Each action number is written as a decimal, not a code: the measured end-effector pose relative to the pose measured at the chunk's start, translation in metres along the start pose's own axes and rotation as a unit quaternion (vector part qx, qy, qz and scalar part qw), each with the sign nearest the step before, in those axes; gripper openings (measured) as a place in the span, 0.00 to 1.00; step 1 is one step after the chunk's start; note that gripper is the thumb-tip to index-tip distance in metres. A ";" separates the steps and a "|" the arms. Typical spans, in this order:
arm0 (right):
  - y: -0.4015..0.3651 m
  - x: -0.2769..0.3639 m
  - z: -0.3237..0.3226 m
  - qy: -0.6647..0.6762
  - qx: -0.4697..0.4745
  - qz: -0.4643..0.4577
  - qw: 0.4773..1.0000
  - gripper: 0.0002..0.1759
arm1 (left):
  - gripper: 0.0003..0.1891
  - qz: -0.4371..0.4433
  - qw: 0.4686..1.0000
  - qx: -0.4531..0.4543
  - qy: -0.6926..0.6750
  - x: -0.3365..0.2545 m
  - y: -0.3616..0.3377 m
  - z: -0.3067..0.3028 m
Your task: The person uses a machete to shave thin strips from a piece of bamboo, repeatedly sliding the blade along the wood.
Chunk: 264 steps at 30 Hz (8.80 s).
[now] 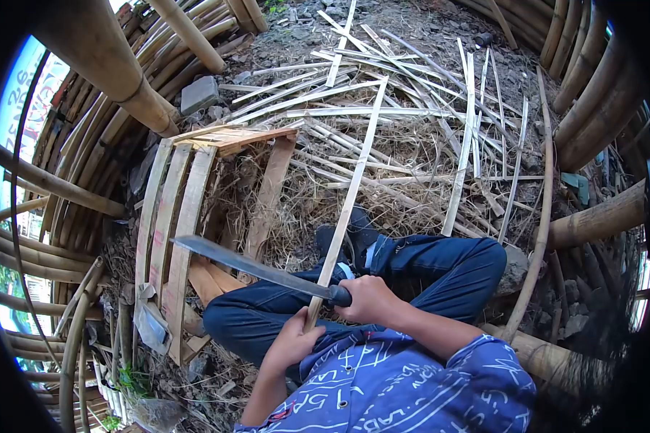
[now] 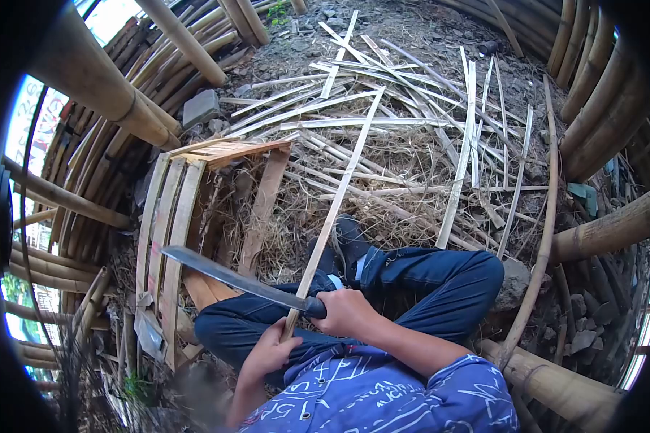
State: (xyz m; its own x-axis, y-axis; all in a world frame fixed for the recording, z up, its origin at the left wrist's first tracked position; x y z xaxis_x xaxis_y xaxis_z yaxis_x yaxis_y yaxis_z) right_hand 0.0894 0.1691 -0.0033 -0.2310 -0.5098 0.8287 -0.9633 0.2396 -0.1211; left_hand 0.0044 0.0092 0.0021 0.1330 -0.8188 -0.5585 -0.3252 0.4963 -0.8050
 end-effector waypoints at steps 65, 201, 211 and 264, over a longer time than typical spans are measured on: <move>-0.010 -0.007 0.024 -0.074 0.116 0.020 0.990 0.14 | 0.15 -0.011 0.992 0.106 -0.070 0.052 0.011 0.031; -0.013 -0.040 -0.036 -0.003 -0.116 0.019 0.993 0.14 | 0.15 -0.018 0.998 0.053 -0.020 -0.002 0.038 0.015; -0.010 -0.023 -0.006 -0.107 0.015 0.000 0.994 0.14 | 0.18 -0.015 0.951 0.171 -0.258 0.019 0.025 0.038; -0.023 0.000 -0.015 -0.040 -0.013 -0.029 0.999 0.11 | 0.13 0.059 0.997 0.047 -0.020 0.013 -0.036 0.014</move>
State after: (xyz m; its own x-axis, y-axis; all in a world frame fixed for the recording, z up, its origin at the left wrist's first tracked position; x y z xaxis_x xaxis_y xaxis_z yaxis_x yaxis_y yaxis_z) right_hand 0.1141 0.1761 0.0077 -0.1856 -0.5874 0.7877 -0.9719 0.2277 -0.0592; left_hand 0.0311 -0.0154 0.0212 0.1363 -0.7414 -0.6571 -0.2511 0.6157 -0.7469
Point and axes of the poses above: each hand's wrist, its own y-axis towards the middle knuckle, its own z-axis out of the palm, x = y × z, the point moved 5 cm from there along y, towards the middle knuckle, and after that the axes turned 11 degrees about -z, right-handed, at the moved point
